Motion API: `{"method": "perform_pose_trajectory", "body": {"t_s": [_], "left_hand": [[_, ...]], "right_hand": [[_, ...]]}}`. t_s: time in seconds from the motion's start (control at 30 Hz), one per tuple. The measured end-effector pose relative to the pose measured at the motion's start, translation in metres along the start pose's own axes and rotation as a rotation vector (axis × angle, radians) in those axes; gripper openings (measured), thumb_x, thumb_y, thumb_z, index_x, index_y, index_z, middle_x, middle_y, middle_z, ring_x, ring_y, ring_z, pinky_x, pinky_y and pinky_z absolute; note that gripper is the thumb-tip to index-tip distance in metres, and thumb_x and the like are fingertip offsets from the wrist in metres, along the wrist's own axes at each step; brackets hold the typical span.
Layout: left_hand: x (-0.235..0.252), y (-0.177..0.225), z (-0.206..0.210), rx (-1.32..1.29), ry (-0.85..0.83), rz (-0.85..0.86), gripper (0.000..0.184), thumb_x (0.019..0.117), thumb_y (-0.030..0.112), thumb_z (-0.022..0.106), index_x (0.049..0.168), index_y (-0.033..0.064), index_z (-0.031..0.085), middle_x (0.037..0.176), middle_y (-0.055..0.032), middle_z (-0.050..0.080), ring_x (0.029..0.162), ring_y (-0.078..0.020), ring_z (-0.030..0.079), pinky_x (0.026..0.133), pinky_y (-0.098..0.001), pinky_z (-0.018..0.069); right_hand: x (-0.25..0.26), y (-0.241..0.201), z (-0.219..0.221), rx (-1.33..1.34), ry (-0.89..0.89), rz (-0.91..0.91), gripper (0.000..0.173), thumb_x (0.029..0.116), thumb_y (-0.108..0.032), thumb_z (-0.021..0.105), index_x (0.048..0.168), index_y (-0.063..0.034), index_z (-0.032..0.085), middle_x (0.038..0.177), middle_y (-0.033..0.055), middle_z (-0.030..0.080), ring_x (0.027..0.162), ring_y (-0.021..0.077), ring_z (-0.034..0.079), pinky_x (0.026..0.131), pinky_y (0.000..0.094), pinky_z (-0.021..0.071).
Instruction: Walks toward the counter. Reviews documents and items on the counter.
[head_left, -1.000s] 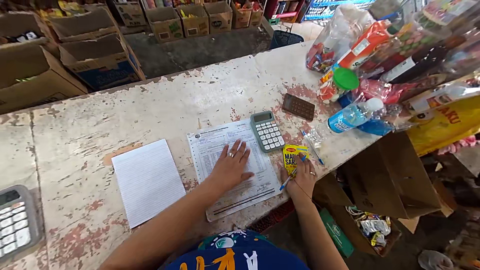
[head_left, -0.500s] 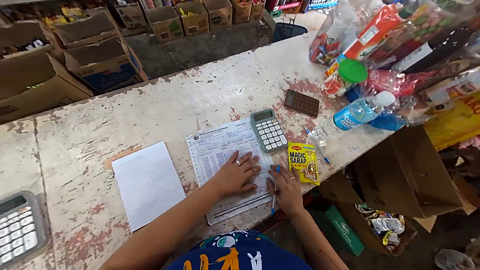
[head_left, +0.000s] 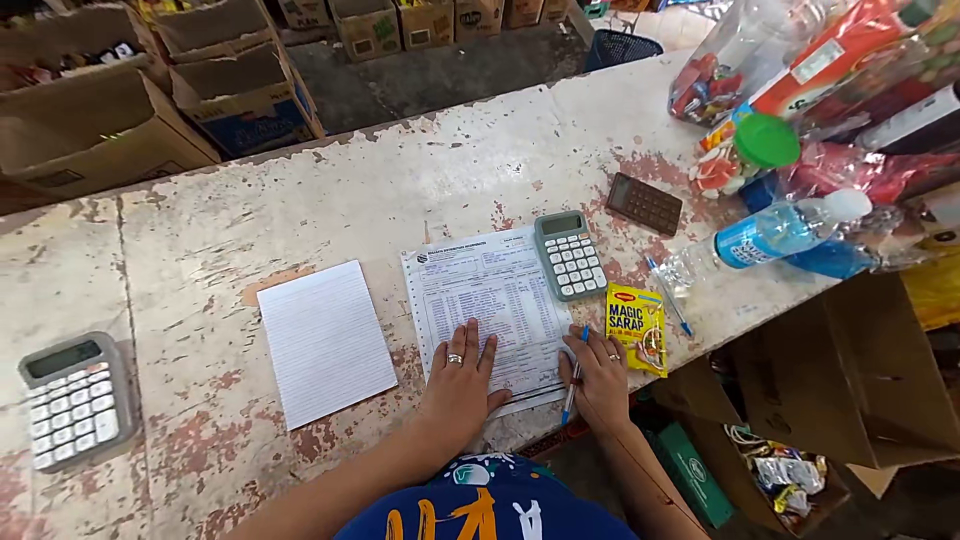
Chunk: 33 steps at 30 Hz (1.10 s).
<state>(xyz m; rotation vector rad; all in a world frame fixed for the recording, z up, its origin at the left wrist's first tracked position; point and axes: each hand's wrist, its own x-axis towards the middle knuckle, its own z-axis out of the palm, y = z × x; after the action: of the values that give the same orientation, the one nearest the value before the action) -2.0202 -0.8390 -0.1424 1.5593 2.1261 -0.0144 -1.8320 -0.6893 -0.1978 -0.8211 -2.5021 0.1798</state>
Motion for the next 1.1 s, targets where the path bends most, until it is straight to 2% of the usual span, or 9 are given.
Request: {"method": "perform_pose_trajectory", "body": {"t_s": [0.17, 0.27, 0.43, 0.57, 0.7, 0.77, 0.9, 1.0, 1.1], "left_hand": [[0.000, 0.009, -0.007, 0.016, -0.081, -0.014, 0.086, 0.1039, 0.059, 0.040, 0.162, 0.0001, 0.017, 0.168, -0.0299, 0.010, 0.155, -0.0465, 0.013, 0.121, -0.0623, 0.0199], [-0.003, 0.008, -0.002, -0.001, -0.066, -0.008, 0.083, 0.1049, 0.057, 0.040, 0.162, 0.0003, 0.020, 0.167, -0.0291, 0.013, 0.155, -0.0483, 0.012, 0.121, -0.0641, 0.0180], [-0.002, 0.007, 0.014, -0.004, 0.137, 0.049, 0.078, 0.1013, 0.053, 0.052, 0.156, -0.0010, 0.038, 0.160, -0.0321, 0.032, 0.149, -0.0549, 0.026, 0.115, -0.0693, 0.0280], [-0.002, 0.005, 0.021, 0.048, 0.209, 0.075, 0.078, 0.1005, 0.054, 0.053, 0.154, -0.0017, 0.041, 0.159, -0.0316, 0.034, 0.146, -0.0562, 0.031, 0.112, -0.0698, 0.0323], [-0.002, 0.010, 0.009, 0.076, 0.051, 0.028, 0.081, 0.1031, 0.056, 0.046, 0.160, 0.0005, 0.029, 0.166, -0.0291, 0.017, 0.152, -0.0526, 0.021, 0.117, -0.0670, 0.0260], [-0.002, 0.010, 0.003, 0.072, 0.001, 0.016, 0.081, 0.1040, 0.056, 0.043, 0.161, 0.0005, 0.026, 0.167, -0.0281, 0.016, 0.153, -0.0512, 0.018, 0.117, -0.0661, 0.0253], [-0.003, 0.012, -0.001, 0.090, -0.003, 0.030, 0.081, 0.1047, 0.055, 0.042, 0.159, -0.0025, 0.027, 0.166, -0.0280, 0.021, 0.151, -0.0461, 0.029, 0.113, -0.0581, 0.0355], [-0.002, 0.010, 0.001, 0.109, 0.017, 0.033, 0.081, 0.1044, 0.056, 0.041, 0.158, -0.0034, 0.028, 0.165, -0.0287, 0.023, 0.150, -0.0454, 0.032, 0.112, -0.0564, 0.0371], [-0.001, 0.001, -0.012, 0.017, -0.052, 0.127, 0.075, 0.1027, 0.048, 0.054, 0.156, -0.0011, 0.036, 0.163, -0.0287, 0.027, 0.148, -0.0476, 0.032, 0.111, -0.0593, 0.0377]], "right_hand": [[0.000, 0.001, -0.001, 0.007, 0.003, 0.000, 0.032, 0.1026, -0.026, 0.051, 0.112, -0.0079, 0.075, 0.119, 0.0169, 0.073, 0.117, 0.0392, 0.067, 0.103, 0.0625, 0.0443], [0.000, -0.001, 0.000, 0.013, -0.010, 0.006, 0.033, 0.1032, -0.027, 0.050, 0.114, -0.0083, 0.075, 0.119, 0.0167, 0.073, 0.117, 0.0395, 0.067, 0.103, 0.0631, 0.0444], [0.000, 0.000, -0.002, 0.004, -0.030, 0.039, 0.030, 0.1024, -0.026, 0.052, 0.114, -0.0108, 0.075, 0.120, 0.0152, 0.073, 0.119, 0.0374, 0.066, 0.103, 0.0625, 0.0449], [-0.001, 0.001, 0.000, -0.004, -0.013, 0.030, 0.029, 0.1021, -0.026, 0.052, 0.114, -0.0128, 0.075, 0.120, 0.0135, 0.073, 0.121, 0.0359, 0.066, 0.103, 0.0609, 0.0452], [-0.001, 0.001, 0.000, -0.008, 0.002, 0.017, 0.029, 0.1020, -0.025, 0.052, 0.114, -0.0119, 0.075, 0.119, 0.0136, 0.074, 0.121, 0.0351, 0.066, 0.104, 0.0599, 0.0454], [-0.001, 0.001, 0.001, -0.005, 0.008, 0.008, 0.030, 0.1022, -0.025, 0.052, 0.113, -0.0108, 0.075, 0.119, 0.0143, 0.074, 0.120, 0.0358, 0.066, 0.104, 0.0599, 0.0451], [-0.002, 0.000, 0.002, 0.007, 0.011, 0.009, 0.032, 0.1027, -0.027, 0.050, 0.113, -0.0098, 0.075, 0.119, 0.0150, 0.074, 0.120, 0.0375, 0.066, 0.104, 0.0607, 0.0444], [0.000, -0.001, 0.001, 0.002, 0.005, 0.010, 0.032, 0.1025, -0.027, 0.050, 0.112, -0.0098, 0.076, 0.119, 0.0149, 0.074, 0.119, 0.0373, 0.067, 0.103, 0.0602, 0.0446], [0.000, 0.000, 0.002, 0.017, 0.013, 0.009, 0.030, 0.1020, -0.025, 0.053, 0.112, -0.0091, 0.076, 0.118, 0.0154, 0.074, 0.117, 0.0372, 0.067, 0.102, 0.0610, 0.0457]]}}
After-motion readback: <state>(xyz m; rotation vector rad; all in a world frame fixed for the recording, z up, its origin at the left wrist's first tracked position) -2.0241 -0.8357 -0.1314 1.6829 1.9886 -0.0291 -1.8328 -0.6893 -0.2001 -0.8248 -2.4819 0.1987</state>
